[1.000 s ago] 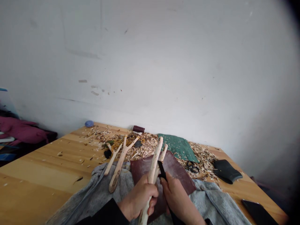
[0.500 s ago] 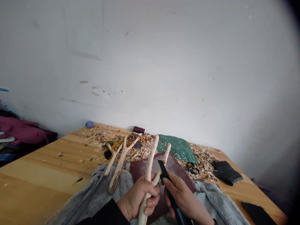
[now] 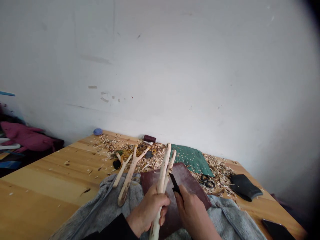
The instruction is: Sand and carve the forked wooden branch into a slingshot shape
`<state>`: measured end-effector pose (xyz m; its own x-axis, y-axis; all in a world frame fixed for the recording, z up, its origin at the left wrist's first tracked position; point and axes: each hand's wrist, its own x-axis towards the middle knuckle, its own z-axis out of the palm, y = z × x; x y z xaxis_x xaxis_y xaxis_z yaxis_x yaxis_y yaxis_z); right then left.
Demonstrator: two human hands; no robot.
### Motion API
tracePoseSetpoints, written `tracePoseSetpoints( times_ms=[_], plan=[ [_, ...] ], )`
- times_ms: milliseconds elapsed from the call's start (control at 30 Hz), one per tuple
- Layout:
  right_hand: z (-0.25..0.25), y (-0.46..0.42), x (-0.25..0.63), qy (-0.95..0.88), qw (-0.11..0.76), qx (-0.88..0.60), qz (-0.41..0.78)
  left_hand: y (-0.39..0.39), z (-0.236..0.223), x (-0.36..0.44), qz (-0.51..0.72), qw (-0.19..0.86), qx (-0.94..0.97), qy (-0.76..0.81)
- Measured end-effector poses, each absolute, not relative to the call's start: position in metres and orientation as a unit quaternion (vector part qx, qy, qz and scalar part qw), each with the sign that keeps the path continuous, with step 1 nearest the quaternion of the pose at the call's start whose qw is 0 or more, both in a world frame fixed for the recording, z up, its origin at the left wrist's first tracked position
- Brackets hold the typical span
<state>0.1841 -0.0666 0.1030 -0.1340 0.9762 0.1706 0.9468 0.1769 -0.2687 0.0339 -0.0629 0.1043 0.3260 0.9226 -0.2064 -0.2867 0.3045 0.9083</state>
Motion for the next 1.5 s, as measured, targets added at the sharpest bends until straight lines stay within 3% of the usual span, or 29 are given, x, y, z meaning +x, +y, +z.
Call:
tracePoseSetpoints(
  times_ms=[400, 600, 767, 900, 1033, 1133, 1233, 1333, 1500],
  plan=[
    [0.113, -0.071, 0.177, -0.734, 0.064, -0.672, 0.076, -0.068, 0.106, 0.037, 0.406, 0.689, 0.448, 0.400],
    [0.109, -0.068, 0.180, -0.723, 0.151, -0.659, 0.141, -0.071, 0.112, 0.038, 0.363, 0.698, 0.461, 0.411],
    [0.113, -0.070, 0.183, -0.694, 0.276, -0.593, 0.300, -0.071, 0.111, 0.036, 0.370, 0.724, 0.437, 0.385],
    [0.118, -0.072, 0.187, -0.670, 0.296, -0.504, 0.457, -0.071, 0.107, 0.037, 0.340, 0.754, 0.437, 0.353],
    [0.121, -0.073, 0.191, -0.651, 0.308, -0.460, 0.520, -0.070, 0.107, 0.037, 0.337, 0.772, 0.433, 0.320],
    [0.125, -0.073, 0.193, -0.663, 0.324, -0.481, 0.473, -0.069, 0.112, 0.036, 0.373, 0.772, 0.404, 0.319],
    [0.125, -0.072, 0.193, -0.703, 0.330, -0.550, 0.307, -0.068, 0.116, 0.034, 0.402, 0.758, 0.382, 0.343],
    [0.118, -0.069, 0.191, -0.735, 0.268, -0.601, 0.161, -0.068, 0.116, 0.033, 0.414, 0.740, 0.384, 0.366],
    [0.103, -0.066, 0.189, -0.755, 0.181, -0.626, 0.071, -0.067, 0.111, 0.034, 0.410, 0.728, 0.392, 0.384]
  ],
)
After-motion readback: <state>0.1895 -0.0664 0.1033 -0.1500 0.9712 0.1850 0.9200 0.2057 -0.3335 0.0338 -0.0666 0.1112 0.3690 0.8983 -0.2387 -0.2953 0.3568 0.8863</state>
